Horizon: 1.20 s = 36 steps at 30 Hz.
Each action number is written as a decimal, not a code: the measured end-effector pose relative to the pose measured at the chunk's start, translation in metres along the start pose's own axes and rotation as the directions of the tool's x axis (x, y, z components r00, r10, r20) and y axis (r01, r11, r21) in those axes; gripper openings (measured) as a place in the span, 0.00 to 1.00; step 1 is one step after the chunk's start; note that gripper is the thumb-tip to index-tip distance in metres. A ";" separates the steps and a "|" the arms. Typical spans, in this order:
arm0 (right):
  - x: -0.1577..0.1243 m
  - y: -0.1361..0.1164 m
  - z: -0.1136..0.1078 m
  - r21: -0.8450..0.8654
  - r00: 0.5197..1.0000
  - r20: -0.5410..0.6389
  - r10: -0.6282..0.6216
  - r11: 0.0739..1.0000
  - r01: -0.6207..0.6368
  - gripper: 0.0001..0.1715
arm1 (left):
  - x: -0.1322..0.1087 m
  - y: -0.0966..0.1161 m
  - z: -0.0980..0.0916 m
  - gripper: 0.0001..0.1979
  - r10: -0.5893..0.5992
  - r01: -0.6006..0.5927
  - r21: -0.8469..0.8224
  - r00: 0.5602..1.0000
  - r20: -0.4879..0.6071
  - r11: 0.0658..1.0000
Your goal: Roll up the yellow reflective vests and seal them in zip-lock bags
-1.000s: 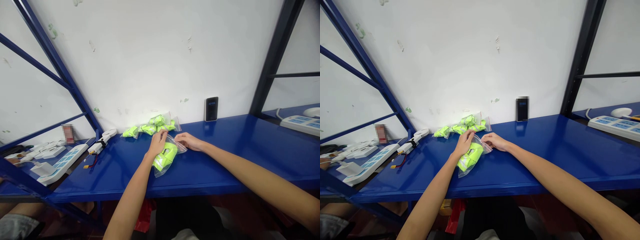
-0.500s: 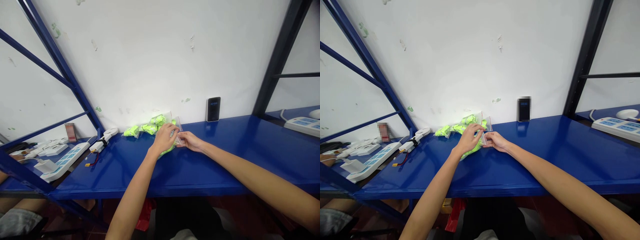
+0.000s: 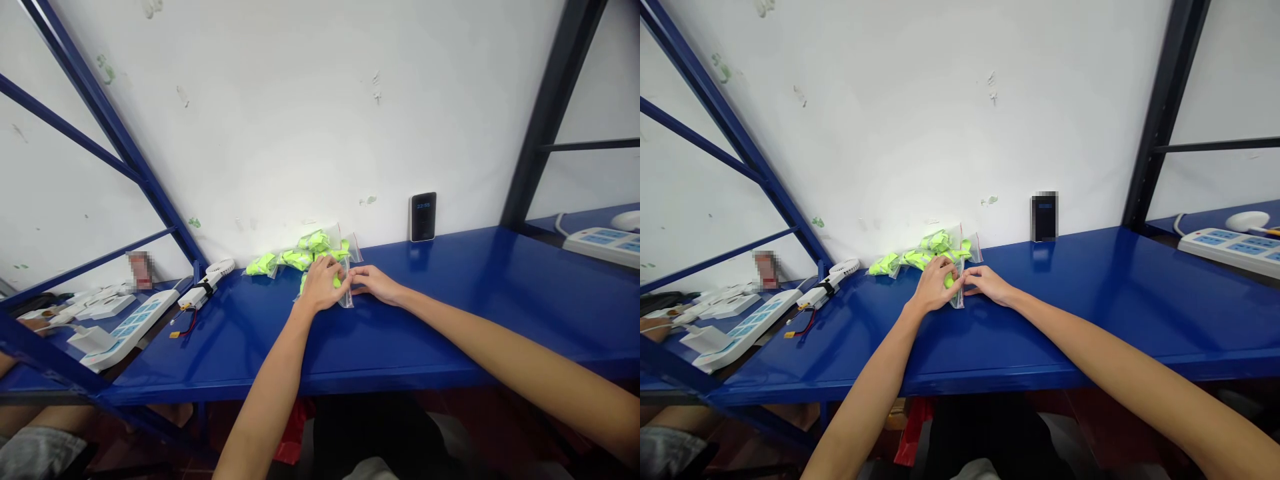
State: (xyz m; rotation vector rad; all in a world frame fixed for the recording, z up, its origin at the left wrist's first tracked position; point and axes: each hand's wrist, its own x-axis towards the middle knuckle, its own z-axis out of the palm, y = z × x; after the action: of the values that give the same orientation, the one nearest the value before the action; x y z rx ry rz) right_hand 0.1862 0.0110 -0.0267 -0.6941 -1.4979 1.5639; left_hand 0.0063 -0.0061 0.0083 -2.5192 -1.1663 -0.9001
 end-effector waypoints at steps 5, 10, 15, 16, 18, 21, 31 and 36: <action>0.001 0.003 0.002 -0.031 1.000 -0.023 -0.009 0.999 0.008 0.11 | -0.003 0.003 0.003 0.14 0.030 -0.027 -0.056 0.999 0.042 0.998; 0.000 0.006 -0.001 -0.200 0.991 0.011 -0.136 0.970 0.135 0.17 | -0.006 0.000 0.007 0.12 0.013 -0.010 -0.083 0.999 0.035 0.997; 0.000 0.002 -0.003 -0.259 0.970 0.063 -0.233 0.935 0.241 0.17 | -0.005 0.000 0.012 0.11 -0.025 0.019 -0.129 0.999 -0.044 0.991; 0.000 0.001 -0.003 -0.282 0.964 0.052 -0.260 0.922 0.264 0.16 | -0.004 0.001 0.013 0.11 -0.032 0.023 -0.135 0.997 -0.068 0.991; 0.000 -0.001 -0.004 -0.387 0.943 0.024 -0.333 0.866 0.316 0.14 | -0.004 0.003 0.016 0.10 -0.041 0.026 -0.145 0.994 -0.097 0.989; 0.001 -0.002 -0.003 -0.589 0.909 -0.014 -0.416 0.739 0.329 0.13 | -0.004 0.006 0.021 0.08 -0.041 0.025 -0.162 0.995 -0.095 0.987; 0.014 0.005 -0.031 -0.686 0.899 -0.271 -0.344 0.724 0.070 0.04 | -0.003 0.013 0.019 0.06 -0.189 0.129 -0.204 0.933 -0.308 0.970; 0.008 -0.002 -0.037 -0.829 0.831 -0.234 -0.504 0.550 0.100 0.07 | -0.009 -0.013 0.010 0.09 -0.322 0.273 -0.180 0.870 -0.373 0.945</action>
State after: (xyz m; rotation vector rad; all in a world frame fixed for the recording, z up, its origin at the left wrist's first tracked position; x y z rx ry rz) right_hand 0.2138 0.0366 -0.0283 -1.1134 -1.7903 0.3153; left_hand -0.0037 0.0011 -0.0055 -2.1160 -1.4111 -1.5211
